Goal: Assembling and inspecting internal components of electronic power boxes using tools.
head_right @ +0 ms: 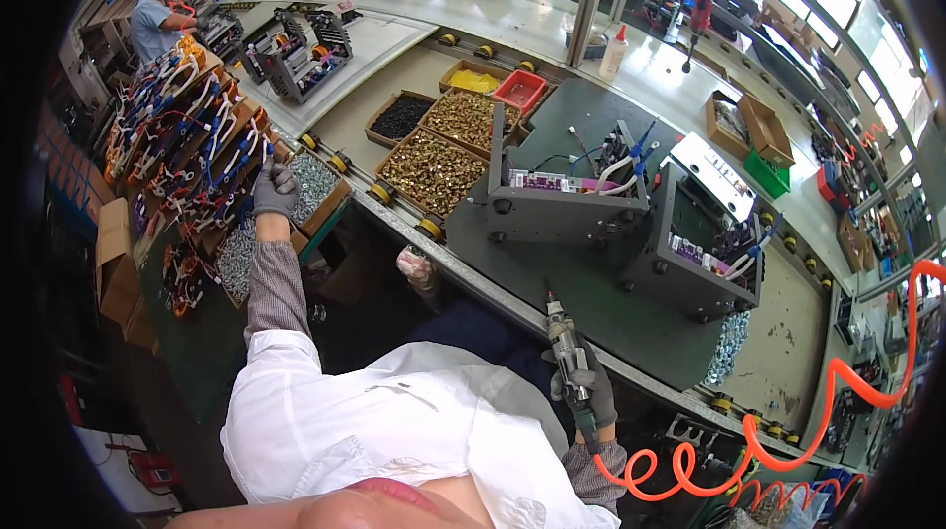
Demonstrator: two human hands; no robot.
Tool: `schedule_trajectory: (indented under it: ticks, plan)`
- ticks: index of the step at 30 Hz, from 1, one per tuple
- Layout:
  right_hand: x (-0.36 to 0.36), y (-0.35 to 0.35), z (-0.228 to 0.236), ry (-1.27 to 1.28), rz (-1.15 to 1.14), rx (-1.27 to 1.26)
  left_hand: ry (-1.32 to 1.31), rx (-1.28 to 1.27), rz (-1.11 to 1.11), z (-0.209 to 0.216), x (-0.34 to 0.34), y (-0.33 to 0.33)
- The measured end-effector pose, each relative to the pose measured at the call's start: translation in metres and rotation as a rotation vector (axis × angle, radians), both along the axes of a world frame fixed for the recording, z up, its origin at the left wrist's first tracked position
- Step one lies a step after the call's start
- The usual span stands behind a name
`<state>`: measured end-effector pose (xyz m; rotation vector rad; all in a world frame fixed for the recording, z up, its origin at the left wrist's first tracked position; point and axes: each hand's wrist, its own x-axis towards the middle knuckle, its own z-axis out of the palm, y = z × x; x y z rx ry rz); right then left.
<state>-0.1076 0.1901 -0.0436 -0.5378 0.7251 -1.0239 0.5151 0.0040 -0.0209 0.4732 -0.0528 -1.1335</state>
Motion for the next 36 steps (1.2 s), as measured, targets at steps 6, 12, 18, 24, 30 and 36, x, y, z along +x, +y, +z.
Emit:
schedule_trajectory:
  ticks: [6,12,18,24,30,36]
  plan:
    - [0.009,-0.013,0.022,0.238,0.135,0.071,0.026,-0.190,-0.244,0.024,-0.061,-0.002]
    - [0.030,-0.025,0.049,0.172,0.143,-0.011,-0.044,-0.174,-0.749,0.038,-0.206,0.018]
    - [0.041,-0.029,0.089,0.024,0.231,-0.119,-0.004,-0.053,-1.152,0.028,-0.324,0.027]
    - [0.043,-0.019,0.096,0.091,0.184,-0.118,0.008,-0.092,-1.222,0.037,-0.360,0.035]
    - [0.039,-0.018,0.087,-0.023,0.181,-0.117,-0.080,-0.106,-1.161,0.048,-0.361,0.045]
    - [0.040,-0.022,0.091,0.080,0.146,-0.110,-0.267,-0.068,-1.118,0.047,-0.366,0.039]
